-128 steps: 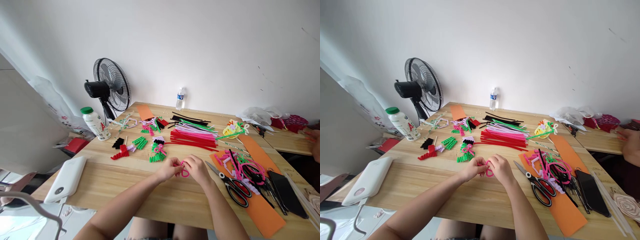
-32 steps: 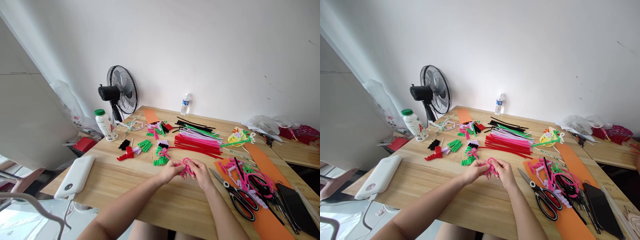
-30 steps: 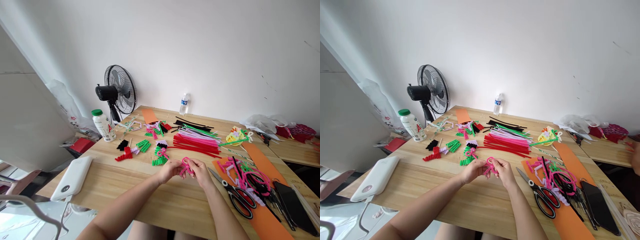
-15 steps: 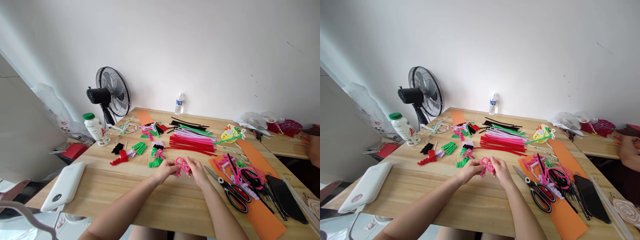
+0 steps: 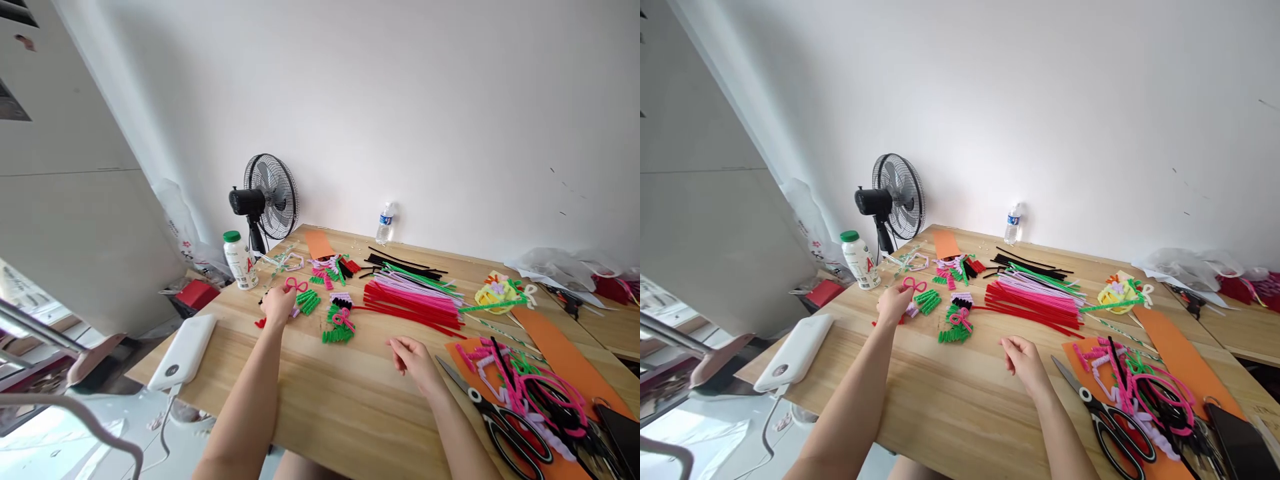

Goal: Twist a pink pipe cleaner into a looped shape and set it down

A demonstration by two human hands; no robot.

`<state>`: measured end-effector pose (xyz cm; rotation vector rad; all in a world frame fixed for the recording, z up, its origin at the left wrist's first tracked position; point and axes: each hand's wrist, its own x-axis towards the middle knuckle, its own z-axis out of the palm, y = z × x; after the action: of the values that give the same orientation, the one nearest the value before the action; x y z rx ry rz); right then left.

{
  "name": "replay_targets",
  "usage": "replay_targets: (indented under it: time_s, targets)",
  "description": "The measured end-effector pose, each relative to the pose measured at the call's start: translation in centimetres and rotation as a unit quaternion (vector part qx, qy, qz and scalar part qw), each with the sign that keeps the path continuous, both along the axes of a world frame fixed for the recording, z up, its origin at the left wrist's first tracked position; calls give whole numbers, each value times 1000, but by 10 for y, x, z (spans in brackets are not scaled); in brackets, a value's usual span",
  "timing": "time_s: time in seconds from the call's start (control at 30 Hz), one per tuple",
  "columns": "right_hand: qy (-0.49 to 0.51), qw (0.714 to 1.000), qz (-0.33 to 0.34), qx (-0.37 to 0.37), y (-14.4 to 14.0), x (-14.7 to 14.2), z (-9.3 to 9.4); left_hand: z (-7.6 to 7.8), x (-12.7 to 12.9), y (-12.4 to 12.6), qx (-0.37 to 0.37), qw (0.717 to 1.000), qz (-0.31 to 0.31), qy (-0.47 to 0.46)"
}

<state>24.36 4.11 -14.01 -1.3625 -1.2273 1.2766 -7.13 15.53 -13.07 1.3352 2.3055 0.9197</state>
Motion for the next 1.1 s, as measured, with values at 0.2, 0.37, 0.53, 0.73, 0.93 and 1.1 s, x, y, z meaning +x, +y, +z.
replay_targets:
  time_s: [0.2, 0.37, 0.53, 0.73, 0.93, 1.1]
  targets:
    - [-16, 999, 22, -17, -1, -3, 4, -11, -11, 4, -61, 995, 73, 37]
    - [-25, 999, 37, -20, -2, -3, 3, -14, 4, 3, -23, 989, 101, 104]
    - [-52, 996, 65, -25, -2, -4, -5, -31, 34, 5, -7, 975, -65, 213]
    - [-76, 993, 85, -29, -1, -3, -11, -48, 32, 14, -73, 966, -69, 240]
    - [-80, 993, 87, -31, -1, -3, -12, -47, 22, 16, -54, 970, -9, 237]
    - [-79, 992, 91, -27, -1, -3, -13, -45, 15, 16, -67, 976, 28, 206]
